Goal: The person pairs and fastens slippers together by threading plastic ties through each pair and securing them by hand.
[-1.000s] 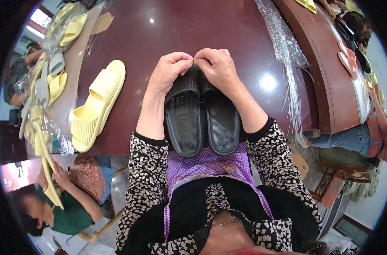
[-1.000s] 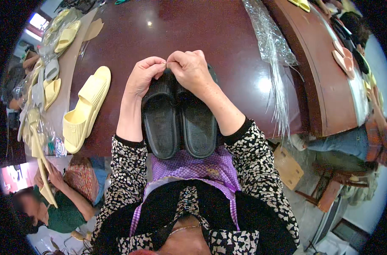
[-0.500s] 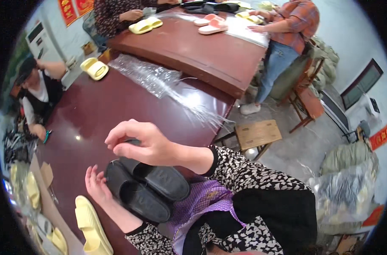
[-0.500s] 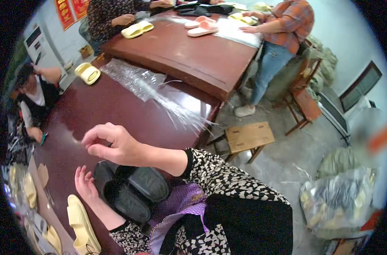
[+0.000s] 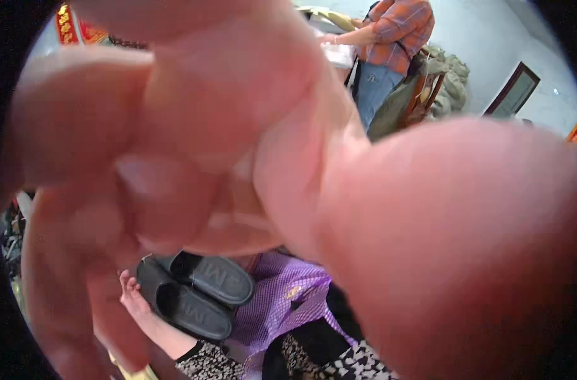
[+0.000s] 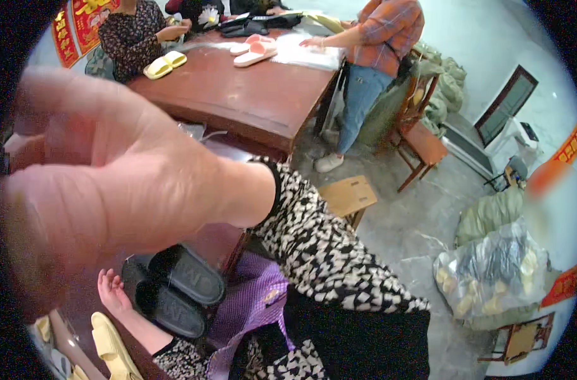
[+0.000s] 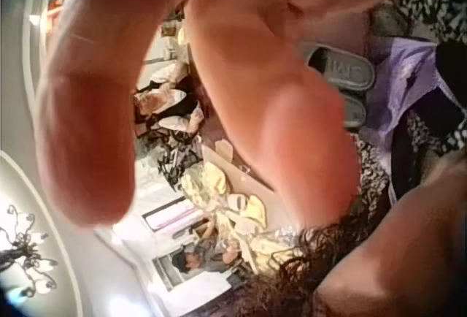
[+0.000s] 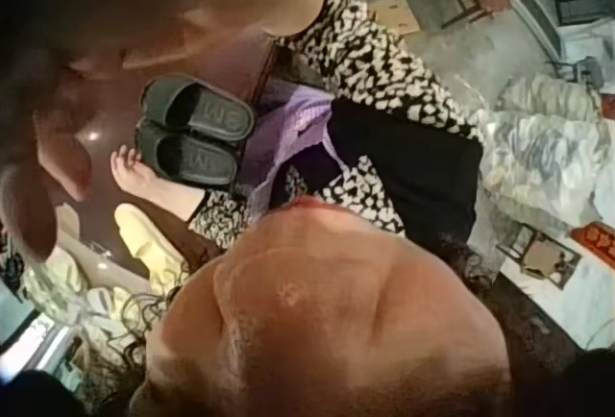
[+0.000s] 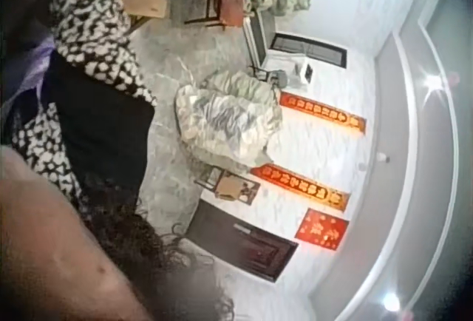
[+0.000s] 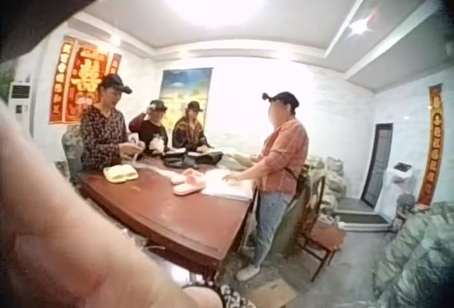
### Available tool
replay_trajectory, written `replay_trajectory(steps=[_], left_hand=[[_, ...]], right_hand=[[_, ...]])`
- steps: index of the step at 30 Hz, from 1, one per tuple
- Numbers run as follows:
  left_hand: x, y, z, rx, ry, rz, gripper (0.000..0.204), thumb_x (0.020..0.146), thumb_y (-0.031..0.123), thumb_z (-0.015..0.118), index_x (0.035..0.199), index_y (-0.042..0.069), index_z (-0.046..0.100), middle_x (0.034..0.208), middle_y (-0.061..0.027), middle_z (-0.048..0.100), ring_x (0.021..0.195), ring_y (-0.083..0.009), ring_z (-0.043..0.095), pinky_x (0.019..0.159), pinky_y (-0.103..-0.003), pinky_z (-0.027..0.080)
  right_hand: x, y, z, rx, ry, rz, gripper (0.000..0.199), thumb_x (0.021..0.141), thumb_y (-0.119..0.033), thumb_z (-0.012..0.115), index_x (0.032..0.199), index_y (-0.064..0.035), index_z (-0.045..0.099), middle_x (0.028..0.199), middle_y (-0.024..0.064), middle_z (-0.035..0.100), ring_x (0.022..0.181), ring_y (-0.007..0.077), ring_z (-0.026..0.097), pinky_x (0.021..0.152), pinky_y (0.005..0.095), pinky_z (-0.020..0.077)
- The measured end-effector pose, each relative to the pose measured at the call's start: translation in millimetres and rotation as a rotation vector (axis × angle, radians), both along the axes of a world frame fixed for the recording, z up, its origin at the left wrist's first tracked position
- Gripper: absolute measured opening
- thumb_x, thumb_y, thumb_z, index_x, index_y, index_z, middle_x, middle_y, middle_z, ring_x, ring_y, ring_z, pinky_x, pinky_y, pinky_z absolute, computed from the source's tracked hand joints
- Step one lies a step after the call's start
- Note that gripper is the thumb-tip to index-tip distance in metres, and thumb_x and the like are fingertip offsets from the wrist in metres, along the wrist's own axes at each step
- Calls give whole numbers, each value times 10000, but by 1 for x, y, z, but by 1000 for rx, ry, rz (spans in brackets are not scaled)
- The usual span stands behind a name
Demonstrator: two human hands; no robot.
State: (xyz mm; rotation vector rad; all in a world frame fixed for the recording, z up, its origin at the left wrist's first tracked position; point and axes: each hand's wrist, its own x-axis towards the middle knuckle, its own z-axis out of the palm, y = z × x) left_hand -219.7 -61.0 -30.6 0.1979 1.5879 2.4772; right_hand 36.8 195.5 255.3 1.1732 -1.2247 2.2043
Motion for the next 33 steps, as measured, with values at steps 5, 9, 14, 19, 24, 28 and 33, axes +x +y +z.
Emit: replay_trajectory(steps=[5, 9, 14, 19, 24, 28, 33], left_hand=[[2, 1, -5, 36, -1, 17, 200, 870, 160, 568, 1034, 51, 536, 888, -59, 619, 712, -136, 574, 564, -251, 436], [-33, -36, -40, -22, 18, 26, 131, 842, 128, 575, 944, 59, 531, 860, -54, 606, 710, -156, 579, 564, -273, 434], [-24, -14, -28, 55, 22, -21, 184, 867, 139, 569, 1020, 49, 524, 897, -83, 618, 703, -159, 581, 571, -275, 434], [-28, -17, -18, 56, 15, -73, 277, 893, 165, 555, 1132, 38, 496, 948, -100, 626, 713, -156, 572, 598, -269, 433], [-14, -11, -6, 23, -50, -82, 312, 895, 162, 549, 1172, 35, 484, 976, -100, 620, 744, -153, 560, 623, -263, 434], [-13, -17, 9, 11, -61, -130, 334, 899, 169, 542, 1199, 39, 475, 1016, -105, 609, 777, -154, 553, 640, -258, 438], [-17, -13, -13, 16, 4, -60, 345, 901, 185, 537, 1213, 51, 473, 1018, -94, 609, 778, -152, 555, 646, -251, 441]], right_hand=[[-10, 6, 6, 58, -19, 77, 478, 798, -89, 655, 1210, 7, 431, 951, 184, 630, 756, 213, 659, 625, 276, 534], [-34, -2, 4, 45, 1, 205, 433, 803, -87, 647, 1180, 12, 458, 937, 181, 635, 746, 211, 660, 616, 276, 534], [-54, -13, -10, -27, -9, 303, 378, 810, -84, 636, 1144, 17, 491, 920, 178, 642, 734, 208, 661, 605, 276, 534], [-54, -21, -18, -86, -37, 342, 326, 816, -82, 625, 1107, 23, 524, 902, 175, 649, 723, 205, 662, 595, 275, 534], [-42, -18, -34, -113, -95, 301, 277, 823, -80, 614, 1070, 29, 556, 885, 171, 656, 711, 202, 663, 584, 275, 534], [-21, -9, -15, -57, -100, 221, 242, 828, -78, 606, 1041, 34, 583, 871, 168, 661, 701, 200, 663, 575, 275, 533], [-38, -7, -131, 580, -390, -27, 230, 812, -159, 656, 955, 21, 637, 874, 112, 665, 775, 181, 631, 691, 307, 503]])
